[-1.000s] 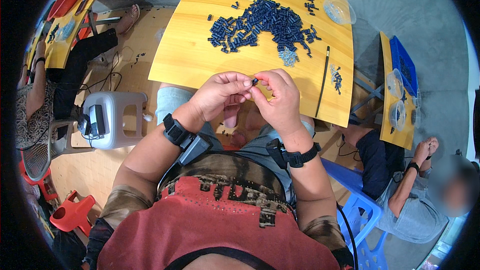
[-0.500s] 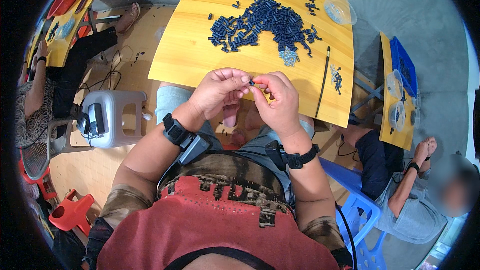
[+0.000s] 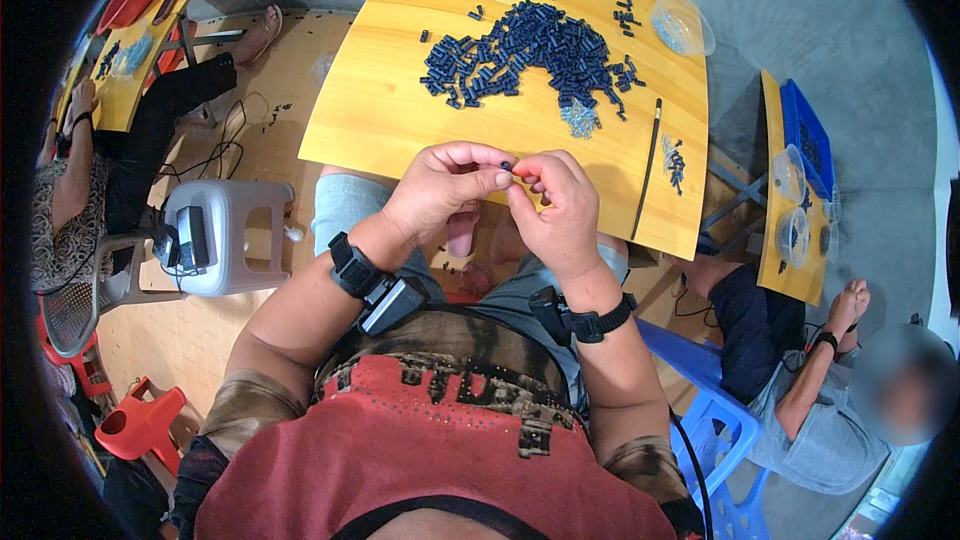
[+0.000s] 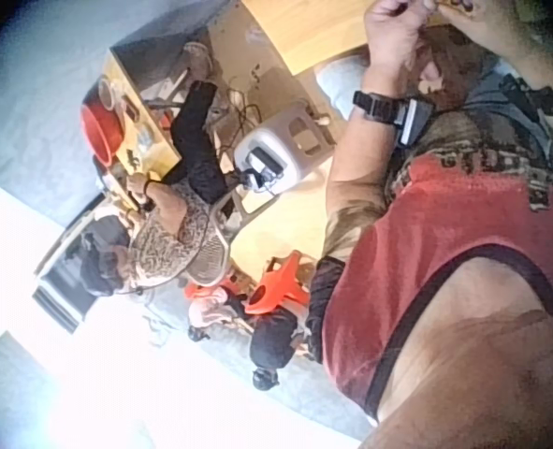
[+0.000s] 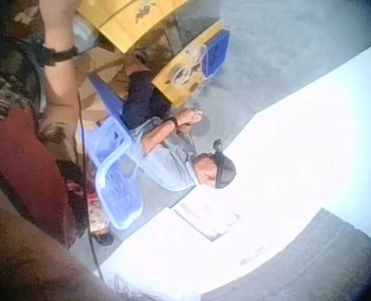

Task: Assembling small blue plastic components by hand in a workshop environment.

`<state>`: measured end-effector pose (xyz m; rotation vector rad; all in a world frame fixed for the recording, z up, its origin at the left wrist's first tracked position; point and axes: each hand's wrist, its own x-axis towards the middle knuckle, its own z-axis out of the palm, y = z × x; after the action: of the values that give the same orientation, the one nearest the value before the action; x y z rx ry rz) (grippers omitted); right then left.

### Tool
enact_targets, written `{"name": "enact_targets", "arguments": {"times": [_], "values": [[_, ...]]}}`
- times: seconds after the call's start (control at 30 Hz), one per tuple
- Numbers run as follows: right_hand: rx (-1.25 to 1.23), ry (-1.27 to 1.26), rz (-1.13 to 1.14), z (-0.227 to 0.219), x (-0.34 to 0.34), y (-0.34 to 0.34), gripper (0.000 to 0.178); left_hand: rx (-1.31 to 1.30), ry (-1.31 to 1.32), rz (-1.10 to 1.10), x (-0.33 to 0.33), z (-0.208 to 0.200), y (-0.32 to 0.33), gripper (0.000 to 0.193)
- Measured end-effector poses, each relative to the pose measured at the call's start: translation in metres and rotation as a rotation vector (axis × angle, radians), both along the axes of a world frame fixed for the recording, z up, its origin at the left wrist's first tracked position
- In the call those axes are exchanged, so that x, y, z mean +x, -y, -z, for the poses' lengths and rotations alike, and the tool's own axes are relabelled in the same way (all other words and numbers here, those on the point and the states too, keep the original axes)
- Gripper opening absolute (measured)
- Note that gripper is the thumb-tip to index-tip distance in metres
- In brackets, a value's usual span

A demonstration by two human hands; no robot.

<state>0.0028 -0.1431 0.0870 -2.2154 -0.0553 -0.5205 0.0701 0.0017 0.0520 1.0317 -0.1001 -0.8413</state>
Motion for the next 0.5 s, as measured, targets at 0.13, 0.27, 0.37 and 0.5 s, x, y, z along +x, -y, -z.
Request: {"name": "enact_targets", "arguments": {"times": [0.13, 0.27, 0.37, 0.5], "values": [[-0.003, 0.004, -0.001, 0.0013, -0.0002, 0.0015, 0.017, 0.049, -0.003, 0.027, 0.0018, -0.0010, -0.0012, 0.020], [-0.011, -0.007, 0.013, 0.0004, -0.0006, 0.0003, 0.018, 0.009, 0.056, 0.008, 0.0004, 0.0000, 0.0009, 0.018], [0.000, -0.023, 0.041, -0.0026, -0.0009, -0.0029, 0.021, 0.011, 0.021, 0.008, 0.0004, 0.0000, 0.0014, 0.018], [-0.029, -0.013, 0.034, 0.0014, -0.0001, -0.0017, 0.026, 0.014, -0.030, 0.016, 0.0008, 0.0028, 0.0024, 0.018]]}}
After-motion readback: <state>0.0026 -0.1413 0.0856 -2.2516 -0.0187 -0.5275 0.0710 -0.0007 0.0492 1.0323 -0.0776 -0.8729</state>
